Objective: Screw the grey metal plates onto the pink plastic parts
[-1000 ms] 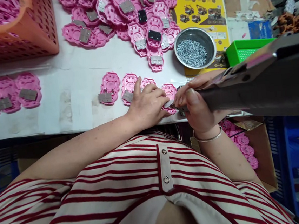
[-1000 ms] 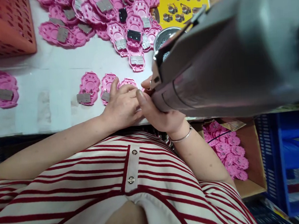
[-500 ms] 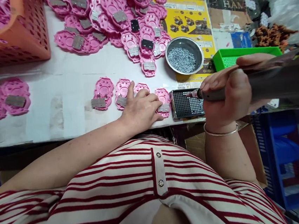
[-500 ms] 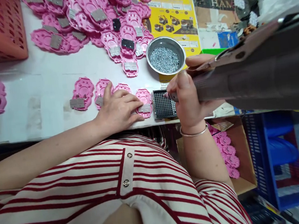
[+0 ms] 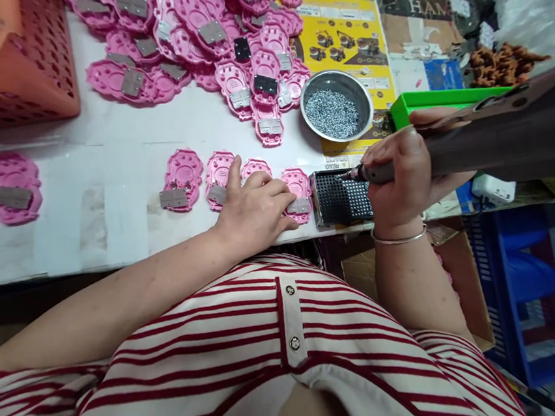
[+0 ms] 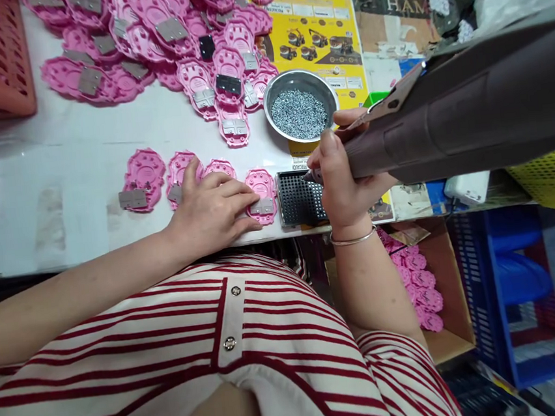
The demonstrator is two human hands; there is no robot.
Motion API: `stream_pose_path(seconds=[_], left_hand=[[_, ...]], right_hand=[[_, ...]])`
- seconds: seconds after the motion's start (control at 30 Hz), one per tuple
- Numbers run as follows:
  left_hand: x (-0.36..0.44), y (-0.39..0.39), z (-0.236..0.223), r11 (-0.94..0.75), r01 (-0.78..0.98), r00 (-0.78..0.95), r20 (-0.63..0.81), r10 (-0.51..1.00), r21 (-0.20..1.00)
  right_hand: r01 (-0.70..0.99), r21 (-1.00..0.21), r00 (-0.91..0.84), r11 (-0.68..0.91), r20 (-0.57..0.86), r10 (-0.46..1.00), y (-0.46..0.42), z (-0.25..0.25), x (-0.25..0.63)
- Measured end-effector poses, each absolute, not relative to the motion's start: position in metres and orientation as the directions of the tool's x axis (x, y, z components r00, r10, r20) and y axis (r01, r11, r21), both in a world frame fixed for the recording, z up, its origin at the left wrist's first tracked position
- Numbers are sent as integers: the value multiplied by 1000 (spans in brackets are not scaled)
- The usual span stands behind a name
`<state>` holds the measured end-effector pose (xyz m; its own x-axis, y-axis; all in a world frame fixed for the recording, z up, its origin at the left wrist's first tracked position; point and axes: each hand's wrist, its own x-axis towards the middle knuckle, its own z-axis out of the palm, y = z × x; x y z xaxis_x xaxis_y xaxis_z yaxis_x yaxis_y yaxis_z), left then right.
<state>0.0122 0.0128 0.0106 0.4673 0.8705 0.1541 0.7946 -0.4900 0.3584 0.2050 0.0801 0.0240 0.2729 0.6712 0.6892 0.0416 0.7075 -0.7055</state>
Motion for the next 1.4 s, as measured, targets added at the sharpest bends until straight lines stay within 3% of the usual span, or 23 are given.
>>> stream_pose_path(seconds=[0.1,0.4,0.63,0.83,1.03,1.4], left_hand=[[12,12,11,-490,795,469,150,871,358],[12,11,10,-487,799,467,146,872,353],[13,14,15,-437,825,428,110,897,358],[14,21,20,-363,829,387,31,922,425],[16,25,26,-317,823,381,-44,924,472],[16,28,26,-300,806,388,-74,919,510]], right_hand=[[21,-714,279,700,676,682,80,24,204],[195,-714,277,673,698,660,81,22,208],[-82,-568,227,819,789,571,64,53,188],[-195,-752,70,630,630,773,38,48,168],[-50,-882,52,469,466,883,39,25,163],[9,-846,50,533,533,845,51,10,160]])
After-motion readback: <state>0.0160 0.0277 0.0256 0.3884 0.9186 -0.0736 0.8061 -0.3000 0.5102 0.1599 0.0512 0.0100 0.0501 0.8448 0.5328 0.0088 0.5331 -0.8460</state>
